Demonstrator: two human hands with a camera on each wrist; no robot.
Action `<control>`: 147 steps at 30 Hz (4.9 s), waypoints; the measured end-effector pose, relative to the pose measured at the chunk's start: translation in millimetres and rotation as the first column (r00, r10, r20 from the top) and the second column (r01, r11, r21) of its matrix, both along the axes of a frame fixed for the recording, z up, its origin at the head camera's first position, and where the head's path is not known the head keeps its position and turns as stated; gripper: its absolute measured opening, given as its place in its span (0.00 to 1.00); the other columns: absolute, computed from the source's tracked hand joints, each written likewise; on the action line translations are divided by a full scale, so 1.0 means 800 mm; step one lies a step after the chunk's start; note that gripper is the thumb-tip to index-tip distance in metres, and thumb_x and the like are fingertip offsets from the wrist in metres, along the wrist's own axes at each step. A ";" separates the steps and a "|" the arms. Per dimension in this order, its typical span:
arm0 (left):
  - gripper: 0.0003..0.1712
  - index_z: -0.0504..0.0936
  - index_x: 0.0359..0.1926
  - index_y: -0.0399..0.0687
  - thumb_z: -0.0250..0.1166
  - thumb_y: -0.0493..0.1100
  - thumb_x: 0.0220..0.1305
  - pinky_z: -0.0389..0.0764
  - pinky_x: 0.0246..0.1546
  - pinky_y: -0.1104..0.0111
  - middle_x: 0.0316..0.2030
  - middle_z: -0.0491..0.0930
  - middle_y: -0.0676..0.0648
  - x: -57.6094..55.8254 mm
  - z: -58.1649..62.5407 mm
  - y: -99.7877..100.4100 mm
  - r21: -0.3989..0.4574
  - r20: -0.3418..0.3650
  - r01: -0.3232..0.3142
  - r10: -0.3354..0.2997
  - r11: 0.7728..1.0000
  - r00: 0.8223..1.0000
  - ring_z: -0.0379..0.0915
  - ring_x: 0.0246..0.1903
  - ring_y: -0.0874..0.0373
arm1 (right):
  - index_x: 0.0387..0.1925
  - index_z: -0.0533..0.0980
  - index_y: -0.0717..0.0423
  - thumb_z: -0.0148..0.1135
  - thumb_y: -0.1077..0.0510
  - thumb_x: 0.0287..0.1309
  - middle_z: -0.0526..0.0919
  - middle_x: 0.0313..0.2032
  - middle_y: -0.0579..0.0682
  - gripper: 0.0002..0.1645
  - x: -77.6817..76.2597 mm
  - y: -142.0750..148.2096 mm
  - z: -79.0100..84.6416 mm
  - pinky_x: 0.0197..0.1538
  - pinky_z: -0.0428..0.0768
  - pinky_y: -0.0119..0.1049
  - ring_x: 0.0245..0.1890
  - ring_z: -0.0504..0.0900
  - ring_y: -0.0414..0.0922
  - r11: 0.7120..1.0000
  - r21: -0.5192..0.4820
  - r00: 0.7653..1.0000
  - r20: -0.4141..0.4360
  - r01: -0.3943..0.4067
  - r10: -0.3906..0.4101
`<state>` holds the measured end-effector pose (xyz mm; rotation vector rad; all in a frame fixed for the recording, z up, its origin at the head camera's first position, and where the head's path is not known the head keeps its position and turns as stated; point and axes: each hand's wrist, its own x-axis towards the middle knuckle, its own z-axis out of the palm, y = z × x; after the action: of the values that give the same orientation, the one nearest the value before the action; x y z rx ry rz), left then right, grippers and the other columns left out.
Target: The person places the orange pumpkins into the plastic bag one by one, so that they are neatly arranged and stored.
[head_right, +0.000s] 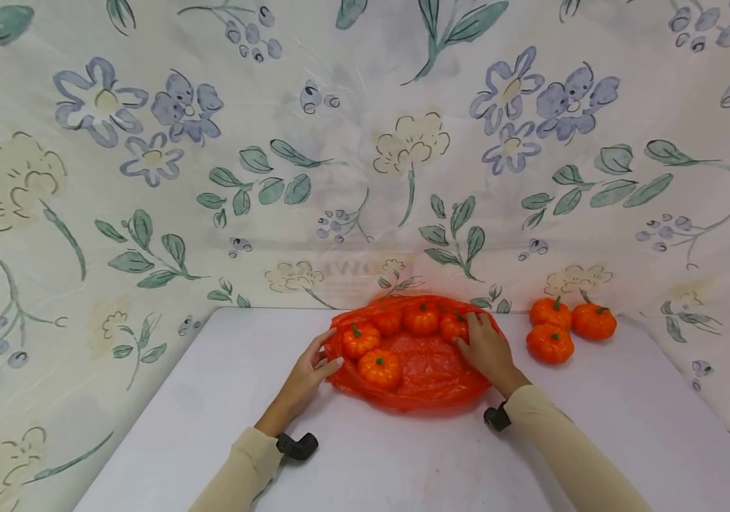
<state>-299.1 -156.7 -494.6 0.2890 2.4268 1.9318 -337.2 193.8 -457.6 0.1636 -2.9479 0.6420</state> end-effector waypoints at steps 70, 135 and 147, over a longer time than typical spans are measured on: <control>0.37 0.60 0.76 0.54 0.62 0.47 0.69 0.81 0.49 0.62 0.70 0.65 0.38 0.000 0.001 -0.002 0.019 -0.019 0.031 -0.031 0.999 0.999 0.70 0.60 0.42 | 0.77 0.39 0.66 0.61 0.32 0.61 0.39 0.75 0.74 0.65 0.038 0.184 -0.015 0.69 0.51 0.73 0.73 0.43 0.74 0.848 -0.442 0.943 0.282 0.291 -0.177; 0.38 0.60 0.76 0.56 0.63 0.47 0.68 0.82 0.51 0.60 0.70 0.64 0.39 -0.002 0.001 0.001 0.023 -0.013 0.023 -0.023 0.999 1.000 0.69 0.62 0.41 | 0.78 0.49 0.56 0.61 0.33 0.62 0.53 0.74 0.69 0.56 0.046 0.060 0.083 0.62 0.74 0.64 0.67 0.63 0.70 0.881 -0.471 0.995 0.100 0.049 -0.002; 0.37 0.61 0.75 0.62 0.64 0.47 0.67 0.81 0.56 0.54 0.71 0.64 0.42 -0.001 0.001 0.000 0.024 0.009 0.017 -0.017 1.000 1.000 0.68 0.64 0.43 | 0.75 0.55 0.57 0.65 0.38 0.61 0.58 0.71 0.66 0.52 0.025 0.007 0.070 0.62 0.76 0.60 0.65 0.66 0.65 0.880 -0.467 0.986 0.080 -0.091 0.145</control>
<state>-300.1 -156.5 -494.0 0.3004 2.3894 1.9517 -317.3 199.7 -401.8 0.2677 -2.7975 1.3908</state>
